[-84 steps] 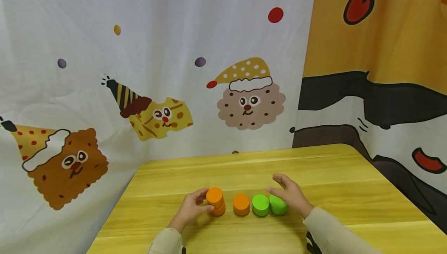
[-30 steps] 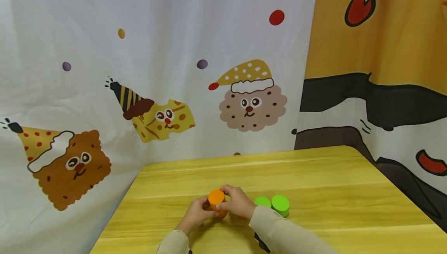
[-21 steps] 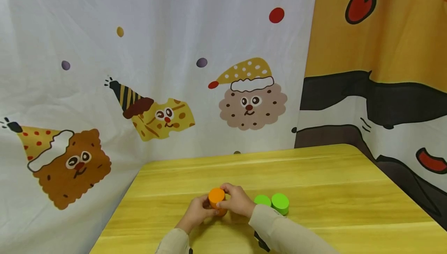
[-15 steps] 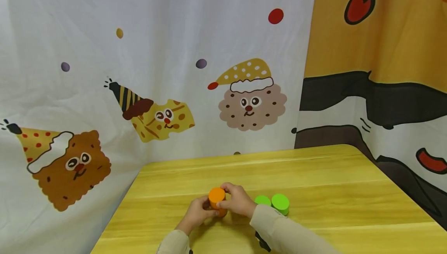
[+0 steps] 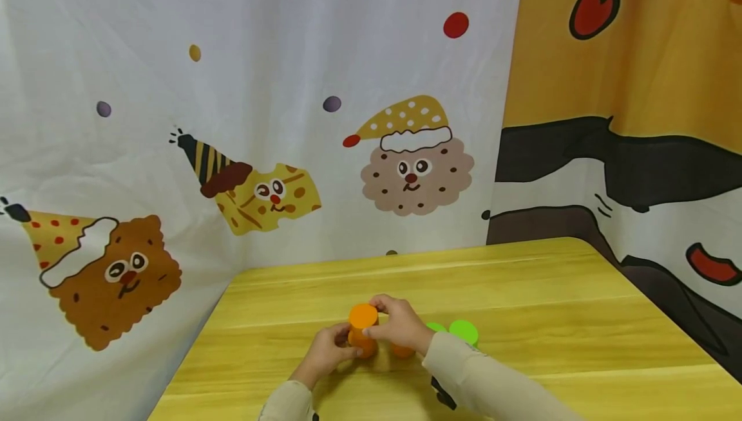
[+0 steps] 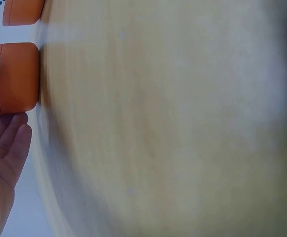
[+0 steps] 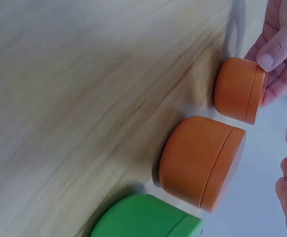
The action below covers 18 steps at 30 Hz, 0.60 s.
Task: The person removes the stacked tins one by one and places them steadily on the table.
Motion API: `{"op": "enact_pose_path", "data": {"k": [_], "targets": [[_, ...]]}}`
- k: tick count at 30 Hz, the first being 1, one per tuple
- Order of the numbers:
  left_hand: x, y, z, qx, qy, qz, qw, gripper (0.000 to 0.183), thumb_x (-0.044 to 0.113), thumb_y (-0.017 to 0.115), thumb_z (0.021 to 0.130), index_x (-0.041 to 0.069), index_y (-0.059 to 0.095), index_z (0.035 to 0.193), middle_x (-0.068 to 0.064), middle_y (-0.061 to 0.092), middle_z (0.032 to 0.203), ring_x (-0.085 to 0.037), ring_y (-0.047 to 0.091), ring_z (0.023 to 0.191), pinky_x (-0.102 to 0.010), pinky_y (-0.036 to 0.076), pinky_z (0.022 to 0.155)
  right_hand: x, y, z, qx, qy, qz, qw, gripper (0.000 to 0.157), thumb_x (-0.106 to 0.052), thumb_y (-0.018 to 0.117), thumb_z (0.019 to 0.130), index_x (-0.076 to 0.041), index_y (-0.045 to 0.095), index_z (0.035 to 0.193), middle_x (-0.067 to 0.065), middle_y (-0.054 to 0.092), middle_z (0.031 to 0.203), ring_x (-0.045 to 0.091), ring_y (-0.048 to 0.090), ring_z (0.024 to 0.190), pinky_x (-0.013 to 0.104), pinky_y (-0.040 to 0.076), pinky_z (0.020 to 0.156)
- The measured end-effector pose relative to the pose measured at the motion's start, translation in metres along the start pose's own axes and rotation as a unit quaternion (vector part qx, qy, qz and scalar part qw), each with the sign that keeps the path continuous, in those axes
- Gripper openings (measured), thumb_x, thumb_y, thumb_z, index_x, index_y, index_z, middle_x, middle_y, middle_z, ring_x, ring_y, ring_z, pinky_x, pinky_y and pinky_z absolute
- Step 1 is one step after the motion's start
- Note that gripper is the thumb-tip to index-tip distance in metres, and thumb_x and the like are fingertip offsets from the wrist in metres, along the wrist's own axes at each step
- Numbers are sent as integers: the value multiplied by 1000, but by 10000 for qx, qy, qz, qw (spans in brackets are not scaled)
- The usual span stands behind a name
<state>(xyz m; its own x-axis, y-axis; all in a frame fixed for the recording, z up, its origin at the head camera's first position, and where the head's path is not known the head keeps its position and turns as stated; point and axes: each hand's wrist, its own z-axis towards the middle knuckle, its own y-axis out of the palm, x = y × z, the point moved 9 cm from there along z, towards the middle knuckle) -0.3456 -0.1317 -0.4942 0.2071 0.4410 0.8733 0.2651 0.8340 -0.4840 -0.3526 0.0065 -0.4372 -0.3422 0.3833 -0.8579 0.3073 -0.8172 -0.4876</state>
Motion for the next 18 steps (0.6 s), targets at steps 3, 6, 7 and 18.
{"op": "enact_pose_path", "data": {"k": [3,6,7,18], "targets": [[0,0,0,3,-45,-34,10000,55,14,77,76,-6,55,122,-21,60,117,-29,61,100,-33,55,80,1,-3,-2,4,17,-34,10000,43,-26,76,76,-10,58,112,3,61,110,30,54,112,51,43,96],[-1,1,0,-17,-101,-37,9999,57,14,77,76,-9,53,124,-23,59,118,-30,61,100,-35,55,81,4,-7,-5,17,2,10,10000,43,-27,76,76,-11,58,112,2,62,110,30,54,112,52,43,97],[-1,1,0,-25,-129,-40,9999,58,14,76,76,-9,52,124,-23,59,119,-30,61,100,-36,55,81,5,-9,-6,24,-6,20,10000,43,-27,76,77,-11,57,112,2,62,110,30,54,113,52,43,97],[-6,1,1,8,-273,152,9995,63,21,77,76,-9,51,126,-23,59,119,-30,60,102,-37,53,84,19,-35,-19,212,92,235,9995,42,-29,73,79,-11,56,113,2,62,109,36,49,119,55,43,96]]}}
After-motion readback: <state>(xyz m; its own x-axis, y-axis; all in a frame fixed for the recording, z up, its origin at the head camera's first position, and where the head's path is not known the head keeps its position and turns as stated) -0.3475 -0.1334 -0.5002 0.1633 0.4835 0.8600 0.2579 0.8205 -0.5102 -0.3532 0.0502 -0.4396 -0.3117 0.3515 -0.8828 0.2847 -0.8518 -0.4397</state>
